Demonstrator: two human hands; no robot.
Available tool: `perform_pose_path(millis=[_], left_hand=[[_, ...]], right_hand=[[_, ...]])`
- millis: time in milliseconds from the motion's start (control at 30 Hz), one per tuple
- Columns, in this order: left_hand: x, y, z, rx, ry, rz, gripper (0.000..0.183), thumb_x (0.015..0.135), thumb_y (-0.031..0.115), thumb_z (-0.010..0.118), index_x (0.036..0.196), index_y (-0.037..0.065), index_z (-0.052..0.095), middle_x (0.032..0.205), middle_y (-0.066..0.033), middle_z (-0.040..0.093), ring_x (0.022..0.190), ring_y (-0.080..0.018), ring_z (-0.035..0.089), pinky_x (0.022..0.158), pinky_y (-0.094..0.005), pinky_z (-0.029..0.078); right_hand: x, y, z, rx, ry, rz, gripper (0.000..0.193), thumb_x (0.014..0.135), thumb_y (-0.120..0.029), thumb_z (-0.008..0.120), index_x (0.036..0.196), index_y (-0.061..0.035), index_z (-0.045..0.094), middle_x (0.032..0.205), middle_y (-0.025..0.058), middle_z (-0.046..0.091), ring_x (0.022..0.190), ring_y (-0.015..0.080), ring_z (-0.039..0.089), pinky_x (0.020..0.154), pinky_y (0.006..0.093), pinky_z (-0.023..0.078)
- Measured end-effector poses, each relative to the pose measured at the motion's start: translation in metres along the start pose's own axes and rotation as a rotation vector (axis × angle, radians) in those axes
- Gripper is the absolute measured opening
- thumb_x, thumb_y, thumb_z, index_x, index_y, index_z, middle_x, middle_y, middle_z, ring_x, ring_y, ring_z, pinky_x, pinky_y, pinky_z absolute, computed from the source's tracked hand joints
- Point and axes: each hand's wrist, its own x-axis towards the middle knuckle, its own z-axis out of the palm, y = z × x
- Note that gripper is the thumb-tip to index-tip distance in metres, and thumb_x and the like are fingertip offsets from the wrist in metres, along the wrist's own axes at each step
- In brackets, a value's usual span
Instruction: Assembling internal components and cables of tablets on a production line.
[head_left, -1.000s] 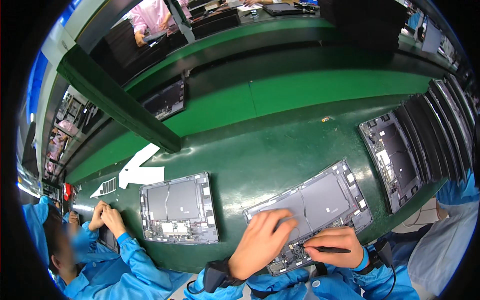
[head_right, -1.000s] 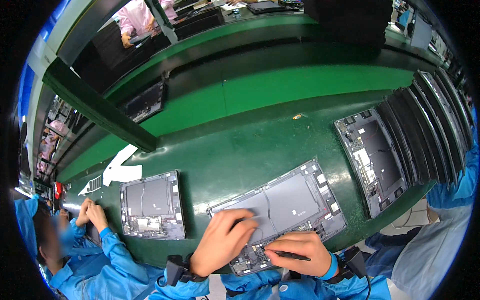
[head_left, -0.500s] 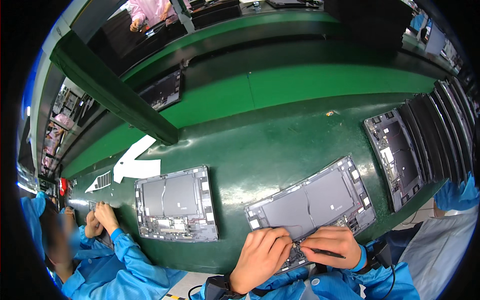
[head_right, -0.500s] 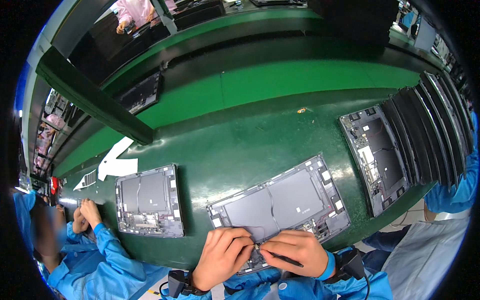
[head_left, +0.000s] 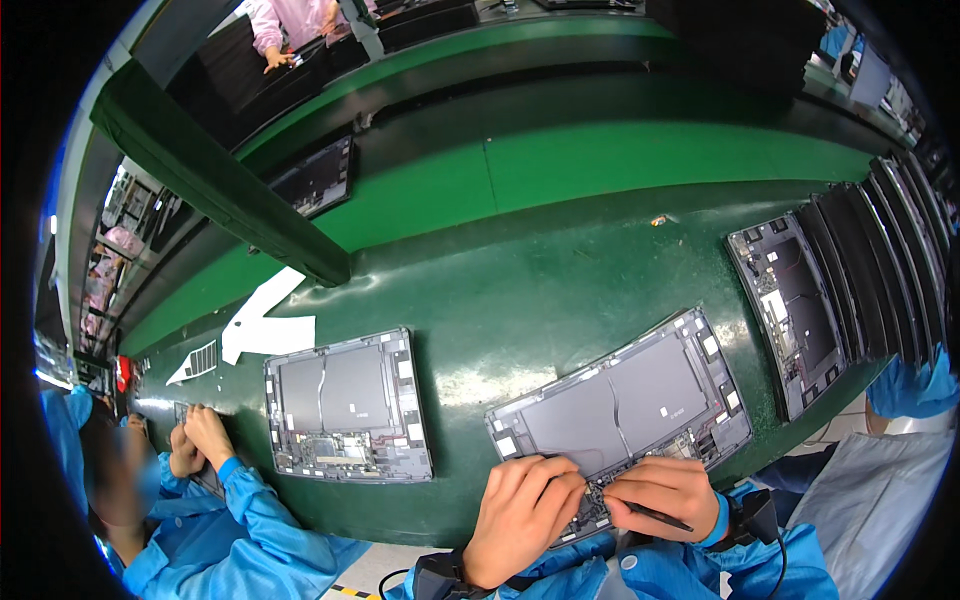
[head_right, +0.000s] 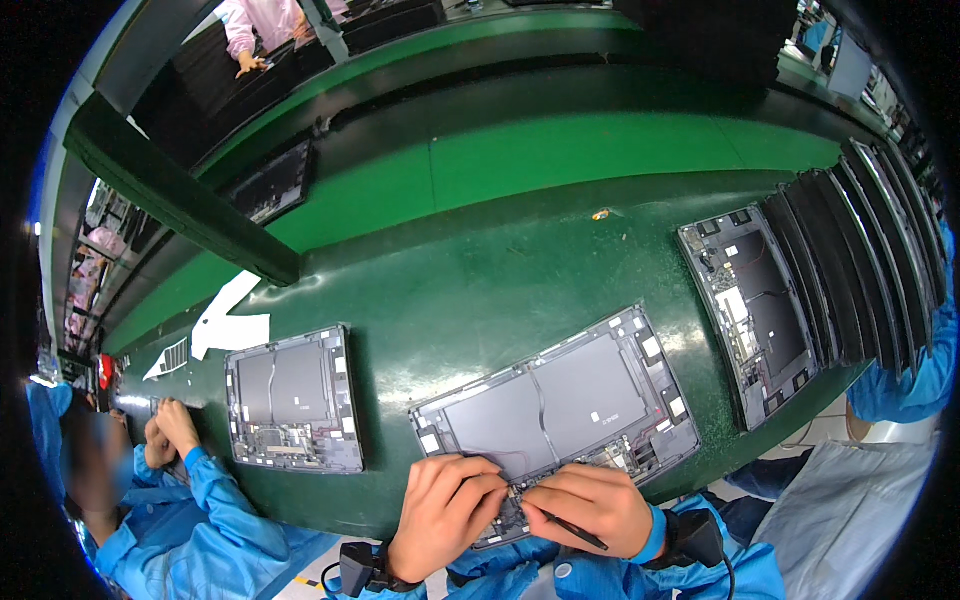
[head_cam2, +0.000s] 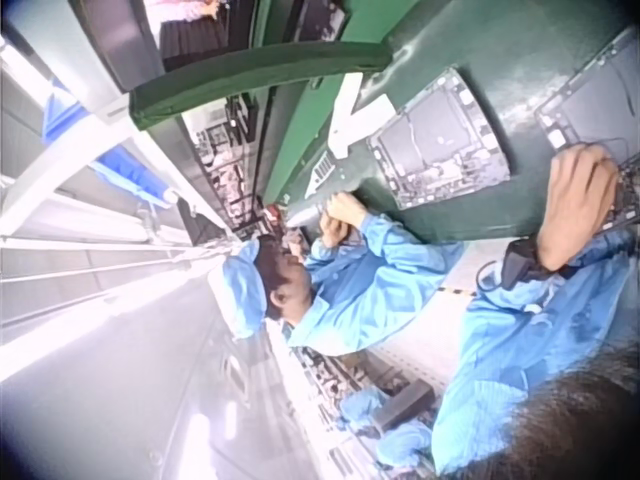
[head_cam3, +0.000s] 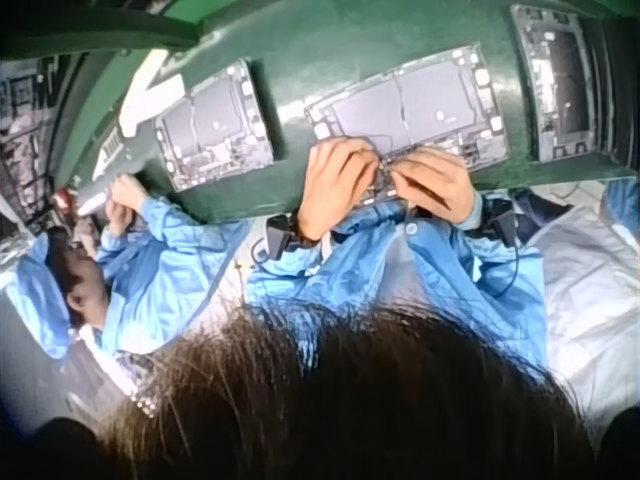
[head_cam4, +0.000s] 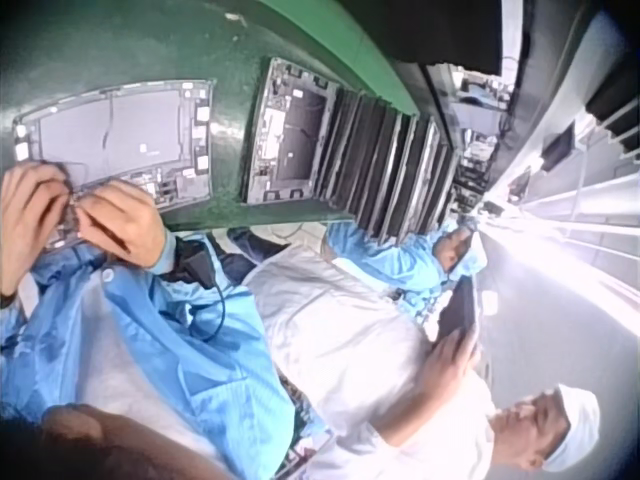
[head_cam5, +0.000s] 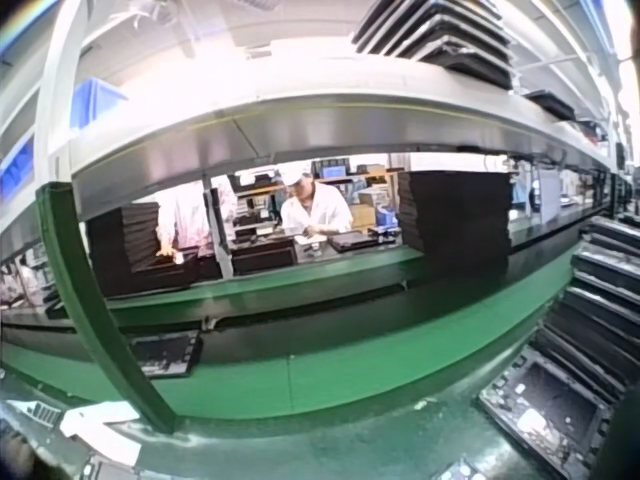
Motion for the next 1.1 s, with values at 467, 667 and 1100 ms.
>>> perform_pose_path(millis=[467, 667, 1100], left_hand=[[-0.007, -0.001, -0.001, 0.026, -0.013, 0.012, 0.026, 0.074, 0.009, 0.08, 0.098, 0.011, 0.071, 0.107, -0.0001, 0.064, 0.101, -0.0227, 0.06, 0.089, -0.0377, 0.043], [-0.01, 0.0, -0.002, 0.011, -0.001, -0.001, 0.024, 0.074, 0.01, 0.079, 0.096, 0.013, 0.073, 0.107, -0.0012, 0.064, 0.104, -0.023, 0.06, 0.095, -0.0408, 0.044], [-0.017, -0.001, -0.002, 0.127, -0.005, 0.079, 0.027, 0.074, 0.014, 0.078, 0.1, 0.015, 0.076, 0.107, -0.0036, 0.064, 0.105, -0.0248, 0.062, 0.097, -0.0447, 0.05]], right_hand=[[0.001, -0.005, 0.004, -0.158, -0.013, -0.012, 0.022, 0.071, -0.005, 0.079, 0.09, -0.0012, 0.068, 0.084, 0.0081, 0.068, 0.07, 0.0234, 0.066, 0.061, 0.0316, 0.056], [-0.001, -0.01, 0.008, -0.213, 0.026, 0.004, 0.02, 0.07, -0.004, 0.078, 0.086, -0.0016, 0.067, 0.082, 0.0074, 0.067, 0.069, 0.0227, 0.066, 0.059, 0.03, 0.056], [0.004, 0.0, 0.005, 0.029, 0.029, 0.062, 0.02, 0.073, -0.003, 0.079, 0.09, -0.0003, 0.069, 0.079, 0.0105, 0.068, 0.065, 0.0269, 0.066, 0.061, 0.0336, 0.055]])
